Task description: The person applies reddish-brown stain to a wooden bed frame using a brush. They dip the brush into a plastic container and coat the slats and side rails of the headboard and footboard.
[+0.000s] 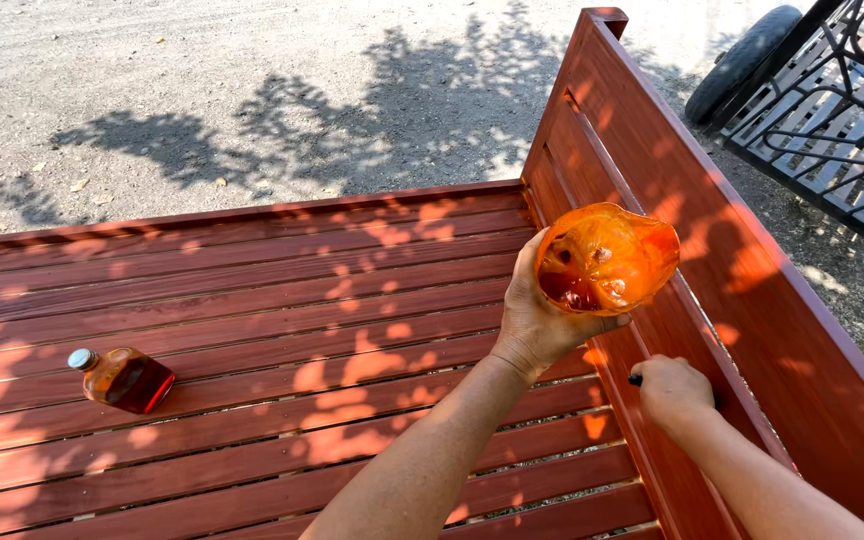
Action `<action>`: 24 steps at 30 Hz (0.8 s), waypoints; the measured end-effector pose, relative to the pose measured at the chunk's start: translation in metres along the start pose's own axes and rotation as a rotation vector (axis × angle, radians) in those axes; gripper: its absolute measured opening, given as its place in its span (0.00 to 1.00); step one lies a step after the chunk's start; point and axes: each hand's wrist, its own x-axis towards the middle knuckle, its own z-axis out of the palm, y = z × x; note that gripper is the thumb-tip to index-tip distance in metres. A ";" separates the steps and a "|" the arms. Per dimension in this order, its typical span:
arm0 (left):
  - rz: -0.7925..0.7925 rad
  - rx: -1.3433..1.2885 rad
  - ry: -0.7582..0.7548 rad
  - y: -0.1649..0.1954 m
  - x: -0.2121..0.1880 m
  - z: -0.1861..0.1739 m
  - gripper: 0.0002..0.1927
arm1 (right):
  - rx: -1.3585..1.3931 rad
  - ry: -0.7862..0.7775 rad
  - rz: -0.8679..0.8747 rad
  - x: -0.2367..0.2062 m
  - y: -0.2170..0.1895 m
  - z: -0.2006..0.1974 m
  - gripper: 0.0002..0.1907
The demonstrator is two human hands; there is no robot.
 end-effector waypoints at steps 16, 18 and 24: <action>0.124 -0.094 -0.004 0.003 -0.023 -0.021 0.58 | -0.239 -0.277 0.002 -0.057 0.020 0.057 0.09; -0.003 -0.397 -0.031 0.003 -0.024 -0.018 0.56 | -0.152 -0.364 0.133 -0.073 0.036 0.069 0.10; 0.072 -0.070 -0.042 0.002 -0.046 -0.026 0.55 | 0.148 -0.274 0.267 -0.085 0.056 0.051 0.10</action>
